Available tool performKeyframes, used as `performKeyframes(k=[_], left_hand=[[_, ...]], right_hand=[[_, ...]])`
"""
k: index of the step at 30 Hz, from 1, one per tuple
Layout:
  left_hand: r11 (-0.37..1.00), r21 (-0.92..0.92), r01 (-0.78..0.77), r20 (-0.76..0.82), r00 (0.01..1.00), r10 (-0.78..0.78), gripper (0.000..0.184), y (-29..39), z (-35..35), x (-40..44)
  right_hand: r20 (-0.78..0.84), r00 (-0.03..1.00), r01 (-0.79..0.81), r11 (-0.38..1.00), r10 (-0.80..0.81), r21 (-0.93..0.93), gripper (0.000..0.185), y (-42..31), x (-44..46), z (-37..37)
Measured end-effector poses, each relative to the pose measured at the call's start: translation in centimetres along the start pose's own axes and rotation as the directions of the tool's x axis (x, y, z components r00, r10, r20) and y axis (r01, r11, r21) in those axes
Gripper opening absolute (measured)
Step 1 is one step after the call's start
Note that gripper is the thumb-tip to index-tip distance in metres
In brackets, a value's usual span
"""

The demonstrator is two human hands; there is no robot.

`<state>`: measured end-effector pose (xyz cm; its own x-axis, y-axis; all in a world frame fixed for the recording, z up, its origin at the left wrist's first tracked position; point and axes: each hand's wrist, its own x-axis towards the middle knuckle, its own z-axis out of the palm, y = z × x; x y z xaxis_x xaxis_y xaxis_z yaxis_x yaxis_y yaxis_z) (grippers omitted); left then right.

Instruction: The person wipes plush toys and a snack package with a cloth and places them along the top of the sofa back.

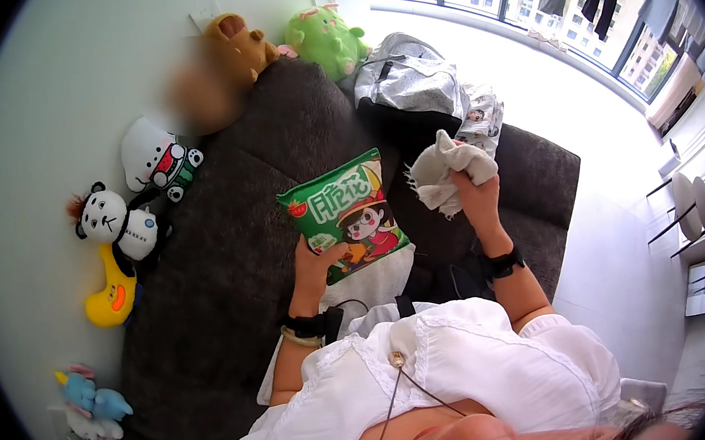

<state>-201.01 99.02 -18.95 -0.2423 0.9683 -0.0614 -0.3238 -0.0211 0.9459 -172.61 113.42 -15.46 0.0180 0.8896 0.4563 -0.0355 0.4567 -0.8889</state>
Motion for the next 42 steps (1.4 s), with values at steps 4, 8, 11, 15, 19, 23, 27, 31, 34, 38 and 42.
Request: performKeyframes(k=[4, 8, 11, 15, 19, 23, 27, 31, 34, 38, 42], left_hand=[[1.000, -0.001, 0.009, 0.040, 0.999, -0.009, 0.049, -0.3, 0.5, 0.4], [0.974, -0.227, 0.001, 0.004, 1.000, 0.000, 0.045, -1.0, -0.2, 0.5], [0.946, -0.294, -0.139, 0.030, 0.987, 0.155, 0.051, 0.5, -2.0, 0.5], [0.813, -0.581, 0.053, 0.163, 0.985, 0.053, 0.069, -3.0, -6.1, 0.7], [0.795, -0.563, 0.226, 0.377, 0.926, 0.003, 0.074, -5.6, -3.3, 1.7], [0.898, -0.391, 0.202, 0.338, 0.939, -0.064, 0.066, -4.8, -0.3, 2.2], [0.989, -0.087, 0.123, 0.083, 0.990, -0.116, 0.056, -2.5, 0.8, 2.4], [0.875, -0.431, 0.221, 0.332, 0.941, -0.074, 0.067, -3.1, 1.0, 1.7], [0.998, -0.044, 0.050, 0.230, 0.972, -0.038, 0.079, -3.9, 2.3, 1.4], [0.994, 0.112, 0.016, 0.125, 0.992, -0.030, 0.084, -3.9, 3.2, 1.9], [0.993, 0.113, 0.029, 0.066, 0.997, -0.036, 0.079, -5.3, 2.0, 2.1]], right_hand=[[0.244, 0.886, 0.429, 0.897, -0.394, -0.109, 0.053, -3.8, -0.6, 3.3], [0.517, 0.741, 0.529, 0.847, -0.427, -0.059, 0.057, -3.5, -3.3, 5.0], [0.820, 0.531, 0.517, 0.848, -0.216, -0.112, 0.058, 0.0, -5.8, 1.1], [0.589, 0.773, -0.151, 0.970, 0.235, -0.189, 0.035, 5.8, -4.2, -3.4], [0.335, 0.848, -0.528, 0.712, 0.411, 0.463, 0.052, 1.7, -2.3, 1.5], [0.343, 0.911, -0.385, 0.765, 0.228, 0.515, 0.052, -0.9, -3.3, 5.8], [0.301, 0.953, -0.054, 0.952, -0.041, 0.300, 0.052, -0.6, -4.6, 6.7], [0.404, 0.881, 0.282, 0.959, -0.247, -0.028, 0.054, -1.5, -6.5, 7.6], [0.460, 0.851, 0.294, 0.956, -0.254, -0.015, 0.055, -2.0, -6.7, 7.8], [0.574, 0.788, 0.242, 0.969, -0.222, 0.042, 0.058, -1.3, -6.6, 7.7], [0.564, 0.792, 0.253, 0.966, -0.233, 0.043, 0.060, -1.1, -6.2, 7.3]])
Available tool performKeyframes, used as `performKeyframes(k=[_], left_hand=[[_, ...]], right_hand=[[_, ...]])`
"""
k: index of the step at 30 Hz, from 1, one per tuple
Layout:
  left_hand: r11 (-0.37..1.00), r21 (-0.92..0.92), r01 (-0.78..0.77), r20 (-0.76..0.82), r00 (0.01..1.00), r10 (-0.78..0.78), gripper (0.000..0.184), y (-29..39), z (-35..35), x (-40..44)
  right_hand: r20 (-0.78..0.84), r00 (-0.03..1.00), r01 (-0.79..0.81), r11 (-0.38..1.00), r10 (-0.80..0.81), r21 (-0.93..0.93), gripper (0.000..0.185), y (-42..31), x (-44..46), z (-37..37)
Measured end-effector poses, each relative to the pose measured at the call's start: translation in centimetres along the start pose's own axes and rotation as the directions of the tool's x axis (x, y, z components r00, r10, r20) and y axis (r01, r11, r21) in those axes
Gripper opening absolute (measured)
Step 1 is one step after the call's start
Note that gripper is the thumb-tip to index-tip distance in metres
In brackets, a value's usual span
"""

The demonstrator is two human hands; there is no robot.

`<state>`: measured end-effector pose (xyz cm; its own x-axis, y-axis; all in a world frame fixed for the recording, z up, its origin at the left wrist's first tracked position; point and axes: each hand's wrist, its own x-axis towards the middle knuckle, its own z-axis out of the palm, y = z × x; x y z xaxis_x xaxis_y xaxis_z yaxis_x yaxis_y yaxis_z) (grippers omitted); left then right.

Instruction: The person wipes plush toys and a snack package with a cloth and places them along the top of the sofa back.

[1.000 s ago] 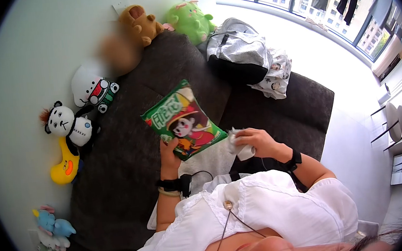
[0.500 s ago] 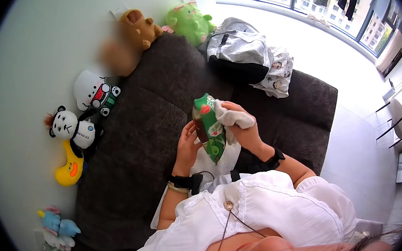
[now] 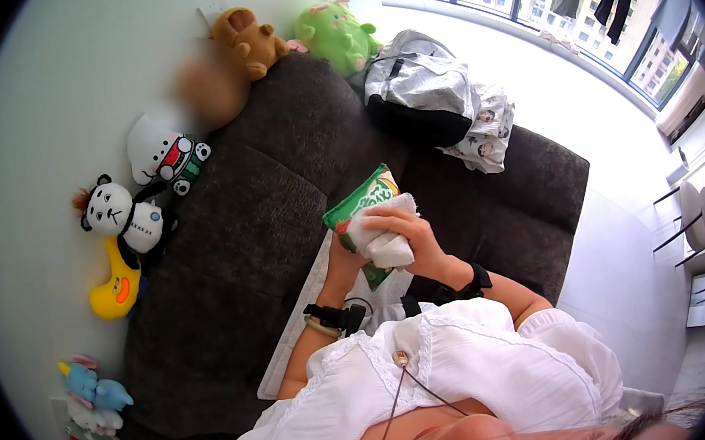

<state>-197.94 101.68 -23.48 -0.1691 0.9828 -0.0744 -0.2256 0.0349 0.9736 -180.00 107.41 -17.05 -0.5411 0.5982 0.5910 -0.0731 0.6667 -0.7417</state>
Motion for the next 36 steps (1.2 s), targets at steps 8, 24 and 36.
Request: performKeyframes(k=[8, 24, 36], left_hand=[[0.927, 0.259, -0.272, 0.023, 0.961, 0.276, 0.071, 0.7, 0.1, -0.6], [0.968, -0.231, -0.096, -0.063, 0.995, 0.083, 0.062, 2.8, -0.4, -1.2], [0.879, -0.413, -0.238, -0.175, 0.968, 0.180, 0.057, 5.6, -4.0, -1.0]], right_hand=[[0.150, 0.958, 0.288, 0.835, -0.246, -0.469, 0.057, -1.4, 1.9, 0.5], [-0.195, 0.973, 0.085, 0.979, -0.122, -0.185, 0.073, -0.5, 3.4, -5.4], [0.371, 0.889, -0.038, 0.851, 0.269, -0.525, 0.054, 6.0, -4.8, -6.3]])
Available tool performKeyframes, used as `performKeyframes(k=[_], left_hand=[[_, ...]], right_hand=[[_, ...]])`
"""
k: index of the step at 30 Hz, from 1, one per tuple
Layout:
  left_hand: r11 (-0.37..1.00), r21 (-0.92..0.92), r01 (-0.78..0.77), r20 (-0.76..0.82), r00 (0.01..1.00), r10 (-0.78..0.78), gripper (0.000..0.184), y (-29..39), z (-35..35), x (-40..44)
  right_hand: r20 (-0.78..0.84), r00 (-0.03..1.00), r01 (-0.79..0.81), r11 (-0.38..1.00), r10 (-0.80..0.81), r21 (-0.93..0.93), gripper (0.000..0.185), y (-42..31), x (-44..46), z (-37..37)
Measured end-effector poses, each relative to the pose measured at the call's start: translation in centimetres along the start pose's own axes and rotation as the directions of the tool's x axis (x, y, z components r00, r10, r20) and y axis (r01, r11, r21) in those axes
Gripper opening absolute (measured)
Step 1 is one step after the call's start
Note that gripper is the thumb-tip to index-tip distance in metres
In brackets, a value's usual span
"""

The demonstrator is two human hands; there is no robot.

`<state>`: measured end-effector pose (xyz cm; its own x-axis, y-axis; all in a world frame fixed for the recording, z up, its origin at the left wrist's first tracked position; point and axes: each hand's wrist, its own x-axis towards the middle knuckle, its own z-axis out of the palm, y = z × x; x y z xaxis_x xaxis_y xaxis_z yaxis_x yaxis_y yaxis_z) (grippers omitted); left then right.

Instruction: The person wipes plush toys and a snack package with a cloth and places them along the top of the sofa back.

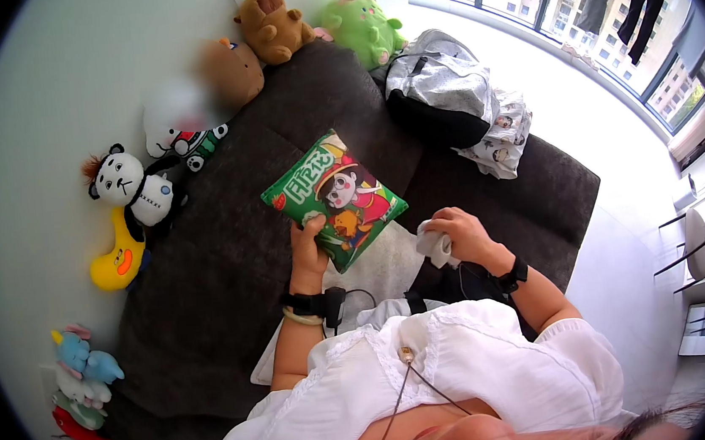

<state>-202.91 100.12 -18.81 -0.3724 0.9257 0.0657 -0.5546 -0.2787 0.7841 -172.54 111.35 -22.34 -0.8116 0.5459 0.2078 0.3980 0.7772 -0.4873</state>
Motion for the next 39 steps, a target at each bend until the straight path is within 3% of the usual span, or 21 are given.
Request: performKeyframes(k=[1, 4, 6, 10, 11, 14, 15, 18, 23, 26, 29, 31, 34, 36, 39], left_hand=[[1.000, 0.018, -0.019, -0.009, 1.000, 0.019, 0.056, 0.6, 0.8, 0.1], [0.998, 0.056, -0.011, -0.023, 1.000, 0.012, 0.060, -0.8, 0.8, 0.4], [0.999, 0.042, 0.030, -0.023, 0.999, -0.029, 0.061, -2.0, 2.1, 0.3], [0.994, 0.062, 0.095, 0.022, 0.995, -0.097, 0.070, -2.7, 2.6, -0.7], [0.992, 0.120, 0.042, 0.103, 0.993, -0.054, 0.065, -2.4, 2.7, -1.0], [0.986, -0.087, 0.145, 0.252, 0.960, -0.119, 0.062, -0.7, 2.0, -1.0], [0.979, -0.048, 0.197, 0.164, 0.969, -0.187, 0.069, -0.3, 2.1, -1.1], [0.964, 0.034, 0.263, 0.052, 0.963, -0.264, 0.064, -0.1, 1.1, -0.2], [0.960, -0.111, 0.256, -0.001, 0.966, -0.258, 0.058, 0.6, 1.0, 1.2], [0.961, -0.168, 0.220, -0.055, 0.971, -0.232, 0.055, 0.7, -0.2, 2.4], [0.962, -0.200, 0.184, -0.114, 0.971, -0.209, 0.049, 1.2, -0.5, 2.9], [0.963, -0.192, 0.190, -0.144, 0.965, -0.220, 0.046, 0.5, -0.9, 3.4], [0.961, -0.155, 0.228, -0.203, 0.945, -0.257, 0.042, -2.2, -1.8, 3.8], [0.944, -0.138, 0.300, -0.247, 0.913, -0.326, 0.044, -1.5, 0.8, 2.7], [0.955, -0.069, 0.288, -0.169, 0.940, -0.296, 0.044, -3.1, 1.5, 2.4]], right_hand=[[-0.112, 0.991, -0.074, 0.996, 0.080, 0.054, 0.051, 0.0, -0.3, -0.8], [-0.476, 0.878, 0.082, 0.962, 0.054, 0.259, 0.059, -3.3, 2.6, -5.6], [-0.597, 0.801, 0.212, 0.952, -0.039, 0.223, 0.066, -6.3, 4.9, -7.3], [-0.552, 0.821, 0.266, 0.952, -0.143, 0.149, 0.066, -9.3, 8.3, -5.8], [-0.541, 0.823, 0.266, 0.959, -0.174, 0.097, 0.066, -9.4, 8.7, -5.3], [-0.489, 0.839, 0.271, 0.963, -0.236, 0.000, 0.064, -9.9, 9.0, -3.5], [-0.467, 0.852, 0.270, 0.963, -0.236, 0.006, 0.063, -10.1, 8.9, -3.1], [-0.433, 0.869, 0.264, 0.964, -0.240, -0.005, 0.062, -10.6, 8.6, -2.0], [-0.375, 0.861, 0.307, 0.939, -0.344, -0.157, 0.063, -10.9, 7.1, -1.2], [-0.203, 0.892, 0.364, 0.907, -0.405, -0.210, 0.057, -9.5, 4.1, -0.5], [0.003, 0.985, 0.170, 0.984, -0.170, -0.062, 0.050, -5.7, 1.5, 0.4], [-0.226, 0.966, 0.128, 0.992, -0.124, 0.003, 0.045, -5.7, 2.2, -1.7], [-0.559, 0.813, 0.216, 0.976, -0.162, 0.031, 0.048, -9.4, 5.4, -5.3], [-0.628, 0.732, 0.282, 0.957, -0.264, -0.074, 0.051, -10.3, 7.4, -5.1], [-0.543, 0.757, 0.348, 0.927, -0.364, -0.137, 0.056, -11.8, 9.5, -3.8]])
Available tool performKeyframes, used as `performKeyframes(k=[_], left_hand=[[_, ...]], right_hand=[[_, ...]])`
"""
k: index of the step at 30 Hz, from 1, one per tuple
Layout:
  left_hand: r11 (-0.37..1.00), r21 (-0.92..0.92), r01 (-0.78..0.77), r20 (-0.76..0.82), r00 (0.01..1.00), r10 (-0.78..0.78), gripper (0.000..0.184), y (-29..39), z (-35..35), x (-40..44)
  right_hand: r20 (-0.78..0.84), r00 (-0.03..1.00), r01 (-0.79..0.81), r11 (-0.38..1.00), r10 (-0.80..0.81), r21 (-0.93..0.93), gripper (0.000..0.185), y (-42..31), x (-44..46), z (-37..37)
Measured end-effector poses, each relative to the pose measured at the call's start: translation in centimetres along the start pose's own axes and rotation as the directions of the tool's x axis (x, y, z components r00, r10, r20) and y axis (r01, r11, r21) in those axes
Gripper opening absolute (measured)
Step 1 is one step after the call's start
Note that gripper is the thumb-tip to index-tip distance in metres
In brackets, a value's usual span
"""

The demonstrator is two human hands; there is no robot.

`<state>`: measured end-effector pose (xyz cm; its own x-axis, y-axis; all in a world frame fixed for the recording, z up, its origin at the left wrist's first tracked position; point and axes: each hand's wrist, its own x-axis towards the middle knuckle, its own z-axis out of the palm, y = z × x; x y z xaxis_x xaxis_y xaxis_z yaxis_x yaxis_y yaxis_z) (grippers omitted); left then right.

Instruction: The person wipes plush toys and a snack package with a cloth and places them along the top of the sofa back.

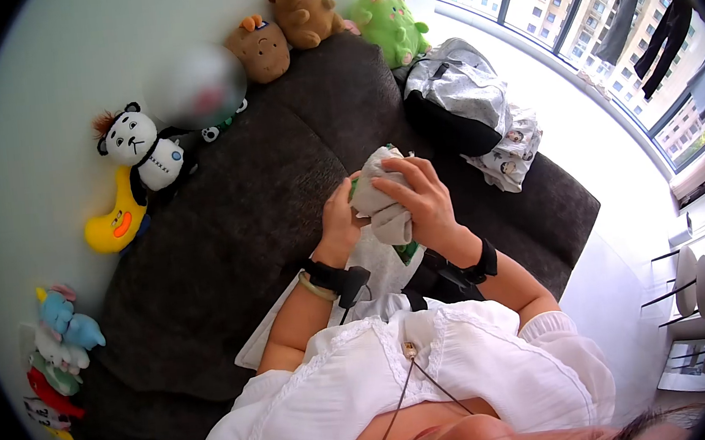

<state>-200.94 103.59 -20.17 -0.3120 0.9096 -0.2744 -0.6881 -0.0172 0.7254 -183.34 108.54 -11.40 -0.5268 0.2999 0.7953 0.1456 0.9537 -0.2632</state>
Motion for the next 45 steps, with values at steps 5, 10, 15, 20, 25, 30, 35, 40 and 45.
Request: performKeyframes(k=[5, 10, 15, 20, 25, 30, 35, 40, 45], left_hand=[[0.991, -0.122, 0.058, 0.116, 0.992, -0.044, 0.046, -0.7, -1.7, 1.0], [0.995, 0.082, 0.053, -0.130, 0.991, -0.042, 0.048, 1.4, -1.2, -0.3], [0.999, -0.023, -0.045, -0.114, 0.993, 0.042, 0.051, 3.4, -2.7, 0.1], [0.997, -0.079, -0.020, -0.038, 0.999, 0.017, 0.053, 4.8, -2.4, -0.1], [0.986, -0.163, 0.038, 0.134, 0.991, -0.016, 0.061, 2.1, -2.5, 0.4], [0.942, -0.336, 0.016, 0.343, 0.933, 0.106, 0.065, 0.8, -3.2, 0.1], [0.948, -0.302, -0.100, 0.224, 0.959, 0.172, 0.063, 0.6, -0.5, -2.0], [0.931, -0.320, -0.173, 0.079, 0.975, 0.209, 0.059, -0.7, -0.2, -1.9], [0.902, -0.340, -0.264, 0.005, 0.959, 0.283, 0.054, 0.1, -1.4, -0.8]], right_hand=[[0.211, 0.977, 0.074, 0.986, -0.042, -0.147, 0.048, 1.2, -2.2, 4.1], [0.382, 0.923, 0.138, 0.964, -0.042, -0.228, 0.040, 0.7, -6.2, 4.0], [0.813, 0.516, 0.060, 0.935, 0.270, -0.348, 0.029, 4.8, -15.4, -0.1], [0.366, 0.545, -0.801, 0.597, 0.754, -0.037, 0.040, 9.8, -17.6, -4.0], [0.040, 0.633, -0.594, 0.452, 0.773, 0.666, 0.044, 5.4, -11.3, -3.5], [-0.132, 0.846, -0.390, 0.767, 0.517, 0.510, 0.056, 2.5, -8.3, -2.5], [-0.129, 0.914, -0.315, 0.873, 0.385, 0.372, 0.058, 1.1, -7.6, -1.1], [-0.058, 0.907, -0.377, 0.866, 0.417, 0.328, 0.061, 0.7, -8.4, -0.4], [0.486, 0.871, -0.220, 0.941, 0.070, 0.259, 0.058, -0.1, -10.8, -1.0]])
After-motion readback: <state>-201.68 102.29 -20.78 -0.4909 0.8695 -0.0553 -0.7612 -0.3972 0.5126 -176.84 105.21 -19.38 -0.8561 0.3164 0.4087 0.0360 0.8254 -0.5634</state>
